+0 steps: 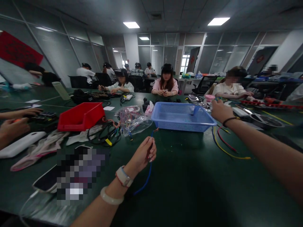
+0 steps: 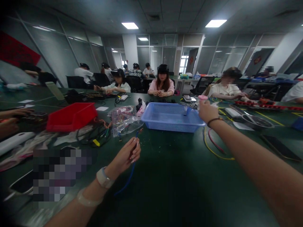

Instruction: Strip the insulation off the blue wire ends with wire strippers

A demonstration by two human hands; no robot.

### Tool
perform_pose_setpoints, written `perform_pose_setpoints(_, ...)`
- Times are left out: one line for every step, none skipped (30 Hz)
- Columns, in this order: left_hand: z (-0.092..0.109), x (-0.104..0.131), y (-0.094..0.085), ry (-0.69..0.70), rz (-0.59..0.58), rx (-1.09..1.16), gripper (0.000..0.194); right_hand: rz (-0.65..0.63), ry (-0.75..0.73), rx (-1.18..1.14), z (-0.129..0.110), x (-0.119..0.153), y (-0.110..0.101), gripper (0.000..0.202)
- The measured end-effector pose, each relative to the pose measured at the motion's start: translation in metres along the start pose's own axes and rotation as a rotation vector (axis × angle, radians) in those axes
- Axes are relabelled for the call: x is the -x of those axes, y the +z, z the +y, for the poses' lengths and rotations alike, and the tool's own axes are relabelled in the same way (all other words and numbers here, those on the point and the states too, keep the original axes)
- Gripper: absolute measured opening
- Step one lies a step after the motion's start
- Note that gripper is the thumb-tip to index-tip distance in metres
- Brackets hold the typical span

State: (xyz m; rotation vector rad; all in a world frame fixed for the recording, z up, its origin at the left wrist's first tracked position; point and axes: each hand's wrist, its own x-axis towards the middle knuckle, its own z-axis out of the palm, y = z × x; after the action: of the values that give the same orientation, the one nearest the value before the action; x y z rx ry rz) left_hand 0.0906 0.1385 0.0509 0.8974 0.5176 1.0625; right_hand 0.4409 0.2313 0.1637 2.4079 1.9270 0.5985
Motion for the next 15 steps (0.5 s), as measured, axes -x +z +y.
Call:
perform_pose_setpoints(0.001,0.000,-0.001,0.005,0.013,0.012,0.024,0.031,0.014,-0.007,-0.001,-0.004,0.001,0.044)
perform_pose_setpoints(0.002,-0.001,-0.002,0.010,0.025,0.024,0.024,0.072,0.026,-0.017,-0.003,-0.007,0.001,0.044)
perform_pose_setpoints(0.003,-0.001,-0.003,0.013,0.034,0.038,0.023,0.113,0.031,-0.029,-0.004,-0.008,0.002,0.044)
perform_pose_setpoints(0.004,-0.002,-0.004,0.014,0.040,0.051,0.023,0.138,0.024,-0.041,-0.004,-0.008,0.001,0.045)
perform_pose_setpoints(0.005,-0.002,-0.004,0.017,0.044,0.063,0.023,0.158,0.012,-0.055,-0.004,-0.008,0.000,0.046)
perform_pose_setpoints(0.006,-0.003,-0.005,0.017,0.048,0.072,0.023,0.171,-0.002,-0.072,-0.004,-0.006,-0.002,0.046)
perform_pose_setpoints(0.006,-0.003,-0.006,0.017,0.052,0.077,0.022,0.177,-0.016,-0.092,-0.004,-0.005,-0.004,0.046)
perform_pose_setpoints(0.007,-0.003,-0.007,0.015,0.057,0.079,0.022,0.174,-0.027,-0.115,-0.003,-0.004,-0.006,0.045)
perform_pose_setpoints(0.008,-0.003,-0.007,0.014,0.063,0.079,0.022,0.165,-0.031,-0.141,-0.003,-0.002,-0.009,0.044)
perform_pose_setpoints(0.009,-0.004,-0.008,0.014,0.069,0.078,0.021,0.148,-0.030,-0.172,-0.003,0.000,-0.011,0.042)
perform_pose_setpoints(0.010,-0.004,-0.009,0.017,0.077,0.079,0.021,0.123,-0.027,-0.207,-0.003,0.003,-0.013,0.041)
perform_pose_setpoints(0.011,-0.004,-0.009,0.026,0.083,0.082,0.020,0.087,-0.026,-0.247,-0.003,0.006,-0.015,0.040)
perform_pose_setpoints(0.012,-0.004,-0.010,0.039,0.089,0.086,0.019,0.038,-0.032,-0.296,-0.003,0.011,-0.016,0.037)
perform_pose_setpoints(0.013,-0.005,-0.012,0.052,0.092,0.092,0.018,-0.024,-0.048,-0.354,-0.004,0.018,-0.016,0.034)
perform_pose_setpoints(0.014,-0.005,-0.013,0.060,0.093,0.097,0.017,-0.094,-0.072,-0.417,-0.005,0.028,-0.016,0.029)
